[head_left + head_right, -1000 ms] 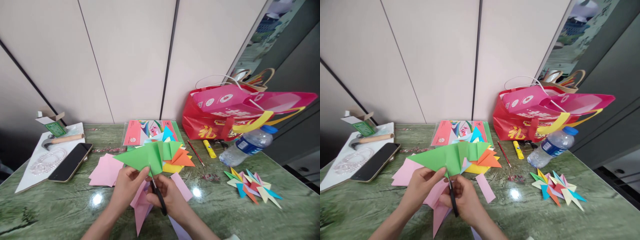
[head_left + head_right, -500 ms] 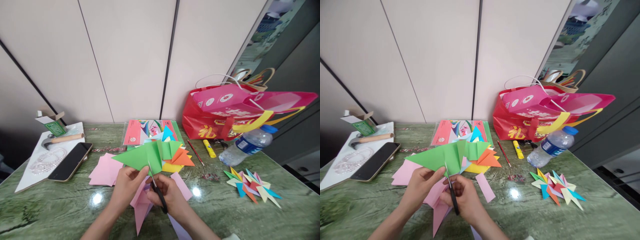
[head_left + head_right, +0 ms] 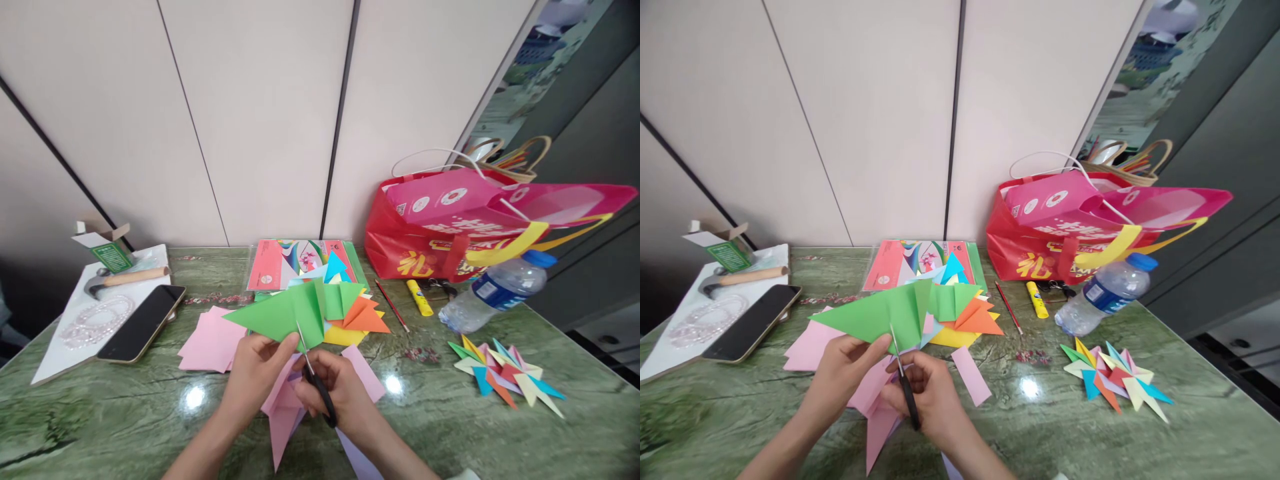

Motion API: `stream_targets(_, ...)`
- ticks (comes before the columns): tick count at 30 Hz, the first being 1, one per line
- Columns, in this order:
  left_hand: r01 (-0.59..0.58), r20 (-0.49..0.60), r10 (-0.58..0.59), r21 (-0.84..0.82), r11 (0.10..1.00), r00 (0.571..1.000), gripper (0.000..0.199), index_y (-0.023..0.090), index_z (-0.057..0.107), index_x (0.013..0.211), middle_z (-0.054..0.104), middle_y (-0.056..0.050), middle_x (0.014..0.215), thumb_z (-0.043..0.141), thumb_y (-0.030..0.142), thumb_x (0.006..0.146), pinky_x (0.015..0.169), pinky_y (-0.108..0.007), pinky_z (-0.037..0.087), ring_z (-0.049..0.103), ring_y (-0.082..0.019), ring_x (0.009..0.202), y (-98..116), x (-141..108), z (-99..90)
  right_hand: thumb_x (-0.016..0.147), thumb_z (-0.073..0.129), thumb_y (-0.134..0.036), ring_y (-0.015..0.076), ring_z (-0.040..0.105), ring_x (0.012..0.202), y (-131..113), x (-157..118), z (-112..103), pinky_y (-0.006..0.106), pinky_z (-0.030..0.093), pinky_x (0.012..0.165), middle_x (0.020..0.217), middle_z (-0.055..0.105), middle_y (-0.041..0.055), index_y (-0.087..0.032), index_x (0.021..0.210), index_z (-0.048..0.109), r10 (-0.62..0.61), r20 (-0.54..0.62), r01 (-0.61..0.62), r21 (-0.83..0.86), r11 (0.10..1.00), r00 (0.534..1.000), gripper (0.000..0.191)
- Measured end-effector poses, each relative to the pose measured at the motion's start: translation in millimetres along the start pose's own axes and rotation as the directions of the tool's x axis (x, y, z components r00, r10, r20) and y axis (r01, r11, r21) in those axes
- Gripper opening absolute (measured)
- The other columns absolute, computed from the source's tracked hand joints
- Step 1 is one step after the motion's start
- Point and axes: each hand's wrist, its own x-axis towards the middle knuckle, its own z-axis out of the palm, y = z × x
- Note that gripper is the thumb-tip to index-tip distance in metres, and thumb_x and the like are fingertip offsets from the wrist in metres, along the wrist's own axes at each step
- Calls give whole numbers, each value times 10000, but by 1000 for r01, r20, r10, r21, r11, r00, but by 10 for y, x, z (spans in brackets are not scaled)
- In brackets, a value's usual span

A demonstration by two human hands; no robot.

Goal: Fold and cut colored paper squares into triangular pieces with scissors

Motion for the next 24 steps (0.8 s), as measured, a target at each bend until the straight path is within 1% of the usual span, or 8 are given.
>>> stream_targets(6, -1, 11, 1, 2, 1000, 1000, 377, 182, 375, 402, 257, 70, 455, 584, 309, 689, 403, -208, 173, 205, -73, 455, 0, -1, -3, 609, 752, -249, 36, 365, 392, -13, -2, 5, 155, 278, 398, 467, 470, -89, -139, 756, 564, 10, -14, -10, -11, 1000, 1000, 263)
stream_targets(12, -11, 12, 11, -1, 1000, 1000, 394, 188, 346, 405, 233, 77, 453, 583, 310, 696, 401, -205, 191, 196, -67, 445, -27, -10, -11, 611, 747, -279, 36, 386, 355, -44, -8, 19, 150, 282, 367, 454, 468, -90, -140, 729, 556, 31, -11, -31, -13, 999, 999, 264)
stream_targets(15, 14, 9, -14, -7, 1000, 1000, 394, 184, 365, 414, 269, 80, 432, 597, 326, 698, 397, -198, 230, 249, -66, 427, -66, 0, -1, 613, 745, -298, 38, 395, 336, -43, -8, 16, 148, 283, 350, 450, 474, -86, -141, 726, 559, 38, -11, -39, -28, 999, 999, 269)
stream_targets(17, 12, -20, -13, -64, 998, 1000, 327, 170, 434, 479, 388, 66, 452, 624, 324, 695, 423, -192, 309, 360, -79, 448, -93, 10, 6, 614, 743, -311, 39, 401, 331, -43, -1, 9, 148, 289, 347, 448, 477, -84, -145, 723, 556, 30, -23, -31, -25, 999, 999, 273)
stream_targets(19, -43, -70, 30, -193, 980, 997, 215, 170, 484, 623, 533, 38, 575, 639, 292, 709, 507, -202, 412, 494, -108, 550, -102, 17, 10, 618, 741, -321, 39, 406, 331, -42, 11, -2, 147, 299, 351, 448, 477, -86, -151, 727, 553, 11, -41, -11, -12, 1000, 999, 276)
stream_targets(20, -95, -107, 69, -263, 960, 992, 180, 183, 480, 695, 574, 30, 656, 639, 264, 721, 560, -213, 449, 538, -117, 614, -96, 17, 11, 621, 739, -325, 37, 404, 330, -40, 16, -7, 147, 302, 354, 445, 475, -89, -154, 731, 552, 0, -45, -1, -5, 1000, 999, 276)
stream_targets(22, -216, -178, 161, -357, 909, 971, 181, 213, 451, 789, 592, 32, 764, 626, 199, 745, 636, -232, 488, 581, -117, 698, -64, 9, 9, 623, 737, -331, 39, 405, 331, -35, 21, -14, 146, 302, 354, 438, 472, -90, -157, 736, 550, -2, -56, 2, 1, 1000, 998, 279)
stream_targets(24, -315, -204, 253, -381, 869, 946, 219, 232, 458, 888, 597, 18, 856, 614, 152, 756, 677, -246, 506, 607, -115, 739, -26, -8, 9, 633, 729, -339, 40, 407, 332, -30, 16, -14, 147, 299, 355, 436, 472, -88, -154, 737, 553, -4, -56, 3, -9, 1000, 998, 276)
